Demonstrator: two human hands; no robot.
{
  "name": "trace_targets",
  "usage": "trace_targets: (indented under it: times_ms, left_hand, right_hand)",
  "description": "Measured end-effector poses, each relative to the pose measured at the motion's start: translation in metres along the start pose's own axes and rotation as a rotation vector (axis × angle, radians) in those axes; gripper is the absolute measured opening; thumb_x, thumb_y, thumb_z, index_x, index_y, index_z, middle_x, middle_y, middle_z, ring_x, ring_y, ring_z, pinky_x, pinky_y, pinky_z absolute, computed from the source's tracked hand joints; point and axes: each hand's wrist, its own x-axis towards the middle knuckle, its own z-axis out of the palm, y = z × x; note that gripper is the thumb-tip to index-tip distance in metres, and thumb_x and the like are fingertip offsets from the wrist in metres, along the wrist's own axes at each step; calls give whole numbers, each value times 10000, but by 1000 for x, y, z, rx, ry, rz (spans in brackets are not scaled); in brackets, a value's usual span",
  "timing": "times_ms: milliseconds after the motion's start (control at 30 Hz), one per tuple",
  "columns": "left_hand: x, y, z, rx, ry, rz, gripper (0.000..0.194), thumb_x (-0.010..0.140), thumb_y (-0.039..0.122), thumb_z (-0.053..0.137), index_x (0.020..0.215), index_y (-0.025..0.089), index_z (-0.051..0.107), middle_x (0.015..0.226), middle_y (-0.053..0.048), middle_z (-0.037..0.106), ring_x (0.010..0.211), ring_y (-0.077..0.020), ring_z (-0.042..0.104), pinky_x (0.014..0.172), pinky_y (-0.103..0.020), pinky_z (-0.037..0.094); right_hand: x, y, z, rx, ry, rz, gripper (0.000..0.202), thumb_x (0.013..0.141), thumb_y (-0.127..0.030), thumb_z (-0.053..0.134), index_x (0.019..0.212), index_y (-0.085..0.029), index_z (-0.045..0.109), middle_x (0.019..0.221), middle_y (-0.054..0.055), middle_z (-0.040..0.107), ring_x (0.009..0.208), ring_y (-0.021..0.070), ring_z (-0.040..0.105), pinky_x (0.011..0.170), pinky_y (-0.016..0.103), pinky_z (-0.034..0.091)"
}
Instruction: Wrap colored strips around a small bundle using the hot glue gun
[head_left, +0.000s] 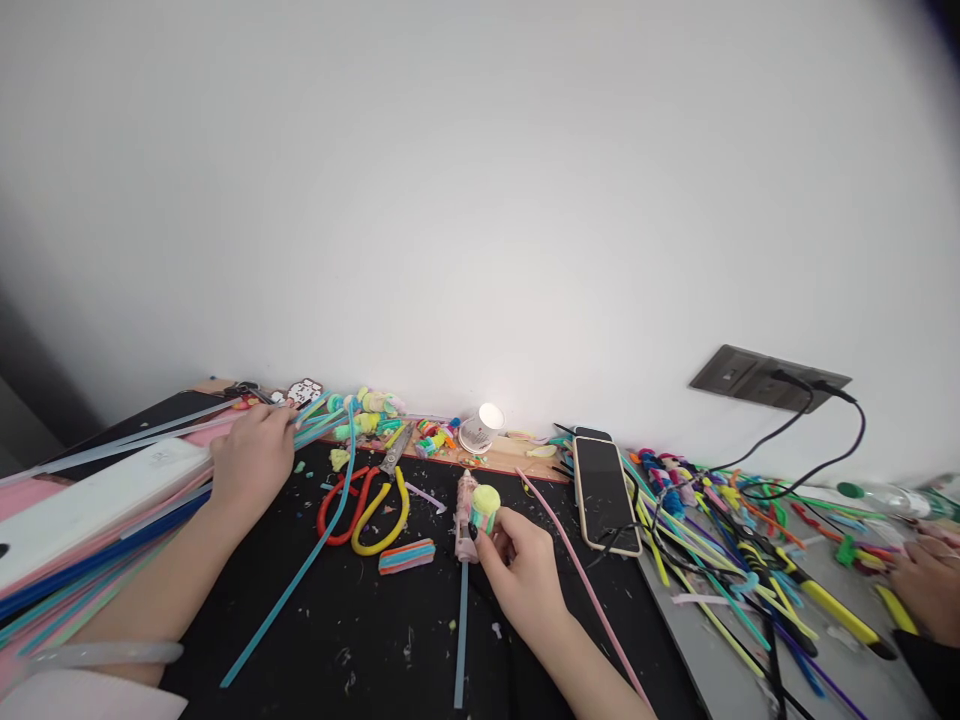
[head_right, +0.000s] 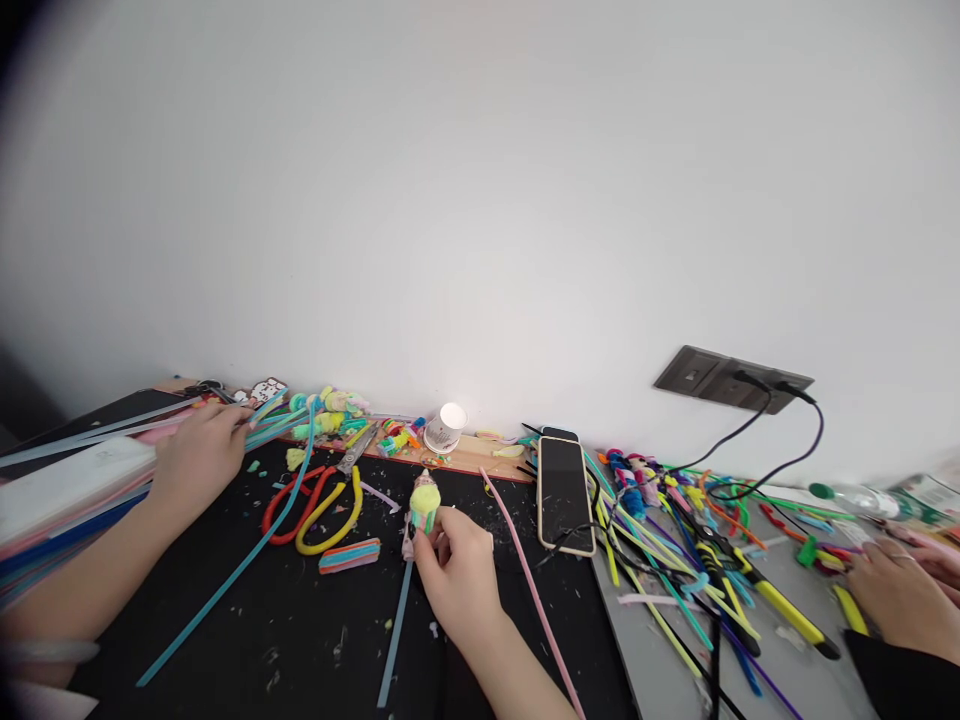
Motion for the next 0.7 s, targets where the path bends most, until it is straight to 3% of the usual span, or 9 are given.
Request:
trace_targets:
  times_ms: [400, 567, 700]
  left_hand:
    - [7, -4, 9, -94, 22, 190, 283, 921, 193, 346, 1065, 152, 586, 1145, -141, 684, 1080, -263, 616, 903, -347, 464]
    - [6, -4, 11, -145, 59, 253, 284, 931, 239, 340, 1021, 140, 591, 1095, -152, 692, 1034, -279, 631, 875, -355, 470]
    - [6, -2, 12, -177, 107, 297, 299, 945, 257, 328, 1019, 129, 587, 1074, -159, 693, 1090, -298, 584, 962, -397, 421]
  right_hand:
    - [0, 0, 0, 1, -6, 3, 255, 798, -196, 488, 601, -226, 330, 525, -58, 373, 461, 114, 383, 463, 244, 266]
    - [0, 0, 1, 2, -9, 4, 257, 796, -198, 490, 600, -228, 326, 525, -59, 367, 460, 116, 381, 466, 248, 266]
    - [0, 0, 0, 7, -6, 6, 254, 793, -199, 490, 598, -229, 330, 525, -57, 373, 459, 118, 385, 463, 247, 268]
